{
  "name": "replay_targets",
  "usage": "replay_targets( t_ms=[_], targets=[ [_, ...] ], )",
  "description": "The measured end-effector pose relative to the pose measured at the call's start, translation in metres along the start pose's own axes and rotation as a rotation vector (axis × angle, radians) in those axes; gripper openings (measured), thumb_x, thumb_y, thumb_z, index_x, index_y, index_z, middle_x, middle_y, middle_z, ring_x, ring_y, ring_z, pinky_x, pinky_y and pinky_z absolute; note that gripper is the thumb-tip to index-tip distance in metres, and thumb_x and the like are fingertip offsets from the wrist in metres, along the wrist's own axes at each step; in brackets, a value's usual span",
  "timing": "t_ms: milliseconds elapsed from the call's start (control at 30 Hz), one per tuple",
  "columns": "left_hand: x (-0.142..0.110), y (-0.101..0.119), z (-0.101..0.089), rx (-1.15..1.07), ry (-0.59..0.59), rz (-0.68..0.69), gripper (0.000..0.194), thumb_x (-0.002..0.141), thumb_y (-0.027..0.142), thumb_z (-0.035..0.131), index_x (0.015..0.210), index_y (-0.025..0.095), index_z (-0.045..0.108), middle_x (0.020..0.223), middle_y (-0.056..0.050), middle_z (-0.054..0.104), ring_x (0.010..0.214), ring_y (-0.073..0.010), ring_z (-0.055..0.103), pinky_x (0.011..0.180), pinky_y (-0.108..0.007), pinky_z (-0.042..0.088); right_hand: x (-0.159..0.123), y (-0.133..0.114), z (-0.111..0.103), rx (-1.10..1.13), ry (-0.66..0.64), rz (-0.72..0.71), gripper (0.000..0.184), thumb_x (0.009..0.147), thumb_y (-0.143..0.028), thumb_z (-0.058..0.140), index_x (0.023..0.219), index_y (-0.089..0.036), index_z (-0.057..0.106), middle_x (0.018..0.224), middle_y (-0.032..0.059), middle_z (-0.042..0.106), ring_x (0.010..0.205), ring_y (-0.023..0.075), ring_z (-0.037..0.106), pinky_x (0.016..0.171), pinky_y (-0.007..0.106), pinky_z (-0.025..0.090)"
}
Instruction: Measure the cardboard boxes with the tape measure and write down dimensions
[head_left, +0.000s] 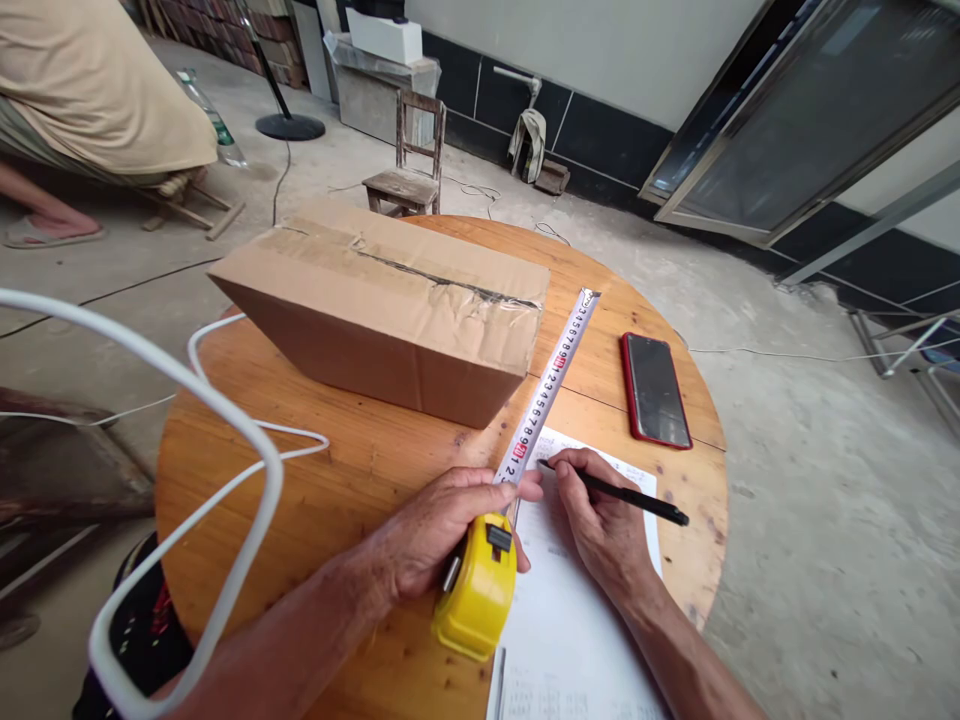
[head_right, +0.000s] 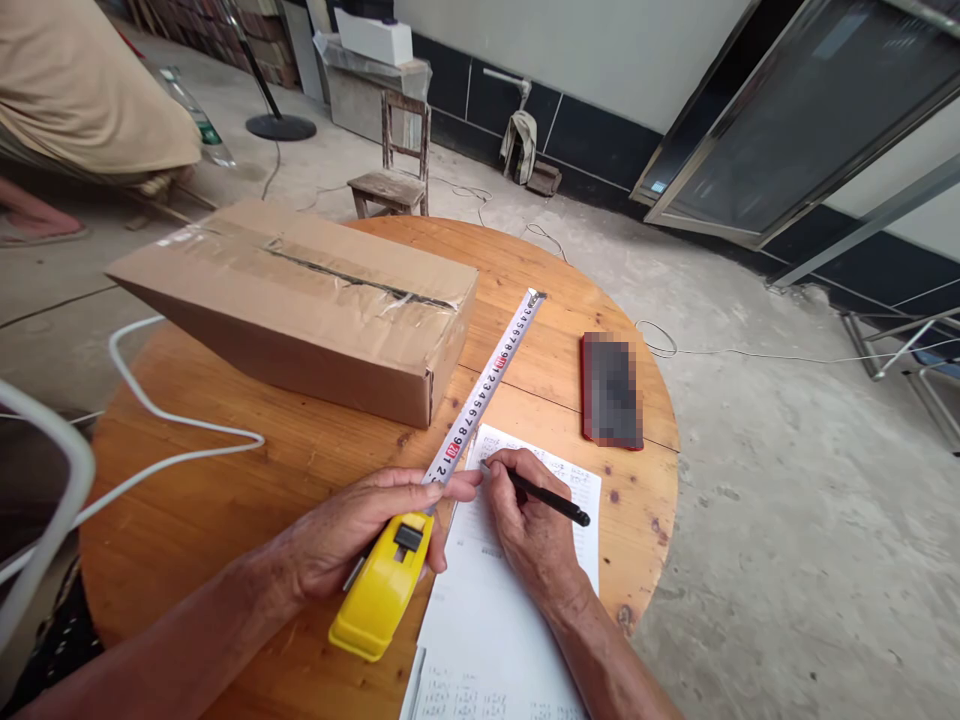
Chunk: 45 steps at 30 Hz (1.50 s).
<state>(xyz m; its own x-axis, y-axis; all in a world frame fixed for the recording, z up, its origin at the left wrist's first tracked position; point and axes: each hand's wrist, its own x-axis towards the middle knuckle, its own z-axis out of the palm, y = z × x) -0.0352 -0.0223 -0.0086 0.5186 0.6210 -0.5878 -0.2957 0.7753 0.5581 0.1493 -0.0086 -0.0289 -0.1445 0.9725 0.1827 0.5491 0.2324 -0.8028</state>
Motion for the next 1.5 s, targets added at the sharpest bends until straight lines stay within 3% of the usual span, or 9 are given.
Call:
replay_targets(
  t_ms=[133, 833, 1100, 1500],
  targets=[
    [-0.0003, -0.0005, 0.0, -0.002, 0.001, 0.002, 0.045, 0.087, 0.032, 0.049, 0.126, 0.01, 0.054, 0.055, -0.007, 0.066, 0.042, -0.0112, 0.054, 0.041, -0.018, 0.038, -0.0001, -0.0003, -0.0002, 0.003, 0.005, 0.011, 0.014, 0.088, -0.025, 0.05, 0.08, -0.019, 0.06, 0.059, -0.0036, 0.049, 0.05, 0.0103, 0.04, 0.047, 0.023, 0.034],
    [-0.0005, -0.0016, -0.0001, 0.004, -0.001, 0.004, 0.046, 0.088, 0.031, 0.048, 0.128, 0.009, 0.052, 0.055, -0.007, 0.066, 0.042, -0.0106, 0.054, 0.041, -0.017, 0.038, -0.001, 0.0013, -0.0003, -0.004, 0.011, 0.015, 0.013, 0.087, -0.025, 0.051, 0.08, -0.019, 0.06, 0.064, -0.0016, 0.055, 0.054, 0.0116, 0.046, 0.051, 0.023, 0.037],
    [-0.0012, -0.0003, 0.0022, 0.011, 0.004, 0.014, 0.045, 0.087, 0.03, 0.05, 0.126, 0.008, 0.053, 0.057, -0.008, 0.067, 0.043, -0.0095, 0.053, 0.043, -0.017, 0.037, -0.0043, 0.0061, -0.0034, 0.055, 0.098, 0.057, 0.011, 0.088, -0.025, 0.051, 0.083, -0.02, 0.059, 0.064, -0.0032, 0.055, 0.057, 0.0114, 0.048, 0.054, 0.023, 0.038],
    [0.0007, -0.0018, -0.0007, 0.018, -0.001, 0.025, 0.044, 0.087, 0.03, 0.05, 0.126, 0.009, 0.054, 0.057, -0.008, 0.067, 0.043, -0.0092, 0.053, 0.042, -0.017, 0.036, -0.0026, 0.0061, -0.0016, 0.044, 0.056, 0.02, 0.011, 0.088, -0.025, 0.051, 0.083, -0.02, 0.059, 0.071, -0.0018, 0.057, 0.062, 0.0118, 0.049, 0.058, 0.023, 0.038]
  ],
)
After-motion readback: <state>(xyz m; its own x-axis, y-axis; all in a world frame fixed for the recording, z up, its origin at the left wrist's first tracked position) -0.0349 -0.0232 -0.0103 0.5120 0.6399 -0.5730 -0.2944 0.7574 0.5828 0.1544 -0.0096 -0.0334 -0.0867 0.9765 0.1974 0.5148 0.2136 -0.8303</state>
